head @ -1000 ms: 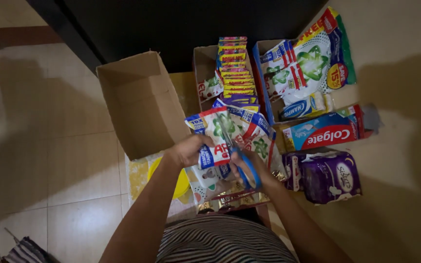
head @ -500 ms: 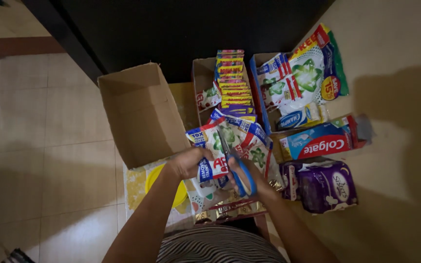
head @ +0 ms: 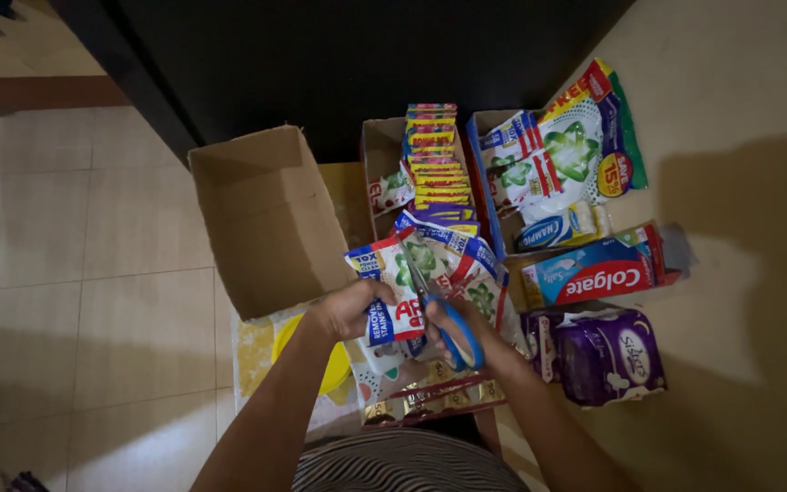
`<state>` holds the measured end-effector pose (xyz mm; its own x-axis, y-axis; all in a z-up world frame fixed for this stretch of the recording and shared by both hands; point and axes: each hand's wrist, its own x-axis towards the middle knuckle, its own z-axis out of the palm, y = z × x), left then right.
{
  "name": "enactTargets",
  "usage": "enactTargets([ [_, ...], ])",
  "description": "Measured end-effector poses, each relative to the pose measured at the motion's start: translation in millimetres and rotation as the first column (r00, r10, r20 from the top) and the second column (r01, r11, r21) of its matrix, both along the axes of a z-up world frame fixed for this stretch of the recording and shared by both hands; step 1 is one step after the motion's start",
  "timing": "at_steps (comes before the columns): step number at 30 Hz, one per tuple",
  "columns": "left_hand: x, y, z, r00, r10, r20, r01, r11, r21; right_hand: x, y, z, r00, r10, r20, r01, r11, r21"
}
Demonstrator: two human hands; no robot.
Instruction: The person uses scissors to cut open multiple Ariel detergent packets and places the cut pieces into a cardboard box. The person handles the packets one at a time, cutting and discarding them into the box.
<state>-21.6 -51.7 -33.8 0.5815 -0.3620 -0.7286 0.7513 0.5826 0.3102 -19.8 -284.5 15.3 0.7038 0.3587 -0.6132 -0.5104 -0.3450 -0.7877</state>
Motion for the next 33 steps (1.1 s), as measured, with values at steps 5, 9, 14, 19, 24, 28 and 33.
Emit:
enactTargets([
  [5, -1.3, 3.5, 9.5, 1.000, -0.015, -0.005, 0.015, 1.000, -0.014, 1.0, 1.3, 6.7, 0.999, -0.012, -0.035, 0.017, 0.988, 0.152],
  [9, -0.8, 3.7, -7.4, 1.000, -0.031, -0.003, 0.031, 0.999, -0.009, -4.2, 7.8, 30.1, 0.999, -0.004, -0.049, 0.013, 0.984, 0.178],
  [14, 1.6, 6.9, 15.0, 0.998, -0.066, 0.002, 0.066, 0.998, -0.017, -0.4, 1.9, 12.4, 0.997, 0.028, -0.070, -0.012, 0.977, 0.214],
  [19, 0.7, 5.8, 9.1, 0.998, -0.058, -0.005, 0.058, 0.998, -0.016, -0.1, 4.6, 19.9, 0.999, 0.034, 0.012, -0.036, 0.973, 0.230],
  [24, 0.7, 3.3, -6.8, 0.999, -0.041, -0.006, 0.041, 0.999, -0.033, 1.7, 2.7, 21.4, 0.997, 0.066, 0.033, -0.072, 0.969, 0.238],
  [28, 0.0, 4.0, -1.6, 0.999, -0.038, -0.024, 0.038, 0.999, -0.024, 2.2, -4.0, 5.9, 0.998, 0.065, 0.016, -0.067, 0.973, 0.221],
  [33, 2.7, 44.3, 52.0, 0.997, -0.061, -0.037, 0.065, 0.993, 0.098, -3.4, 8.2, 47.4, 0.996, 0.043, -0.077, -0.026, 0.978, 0.207],
])
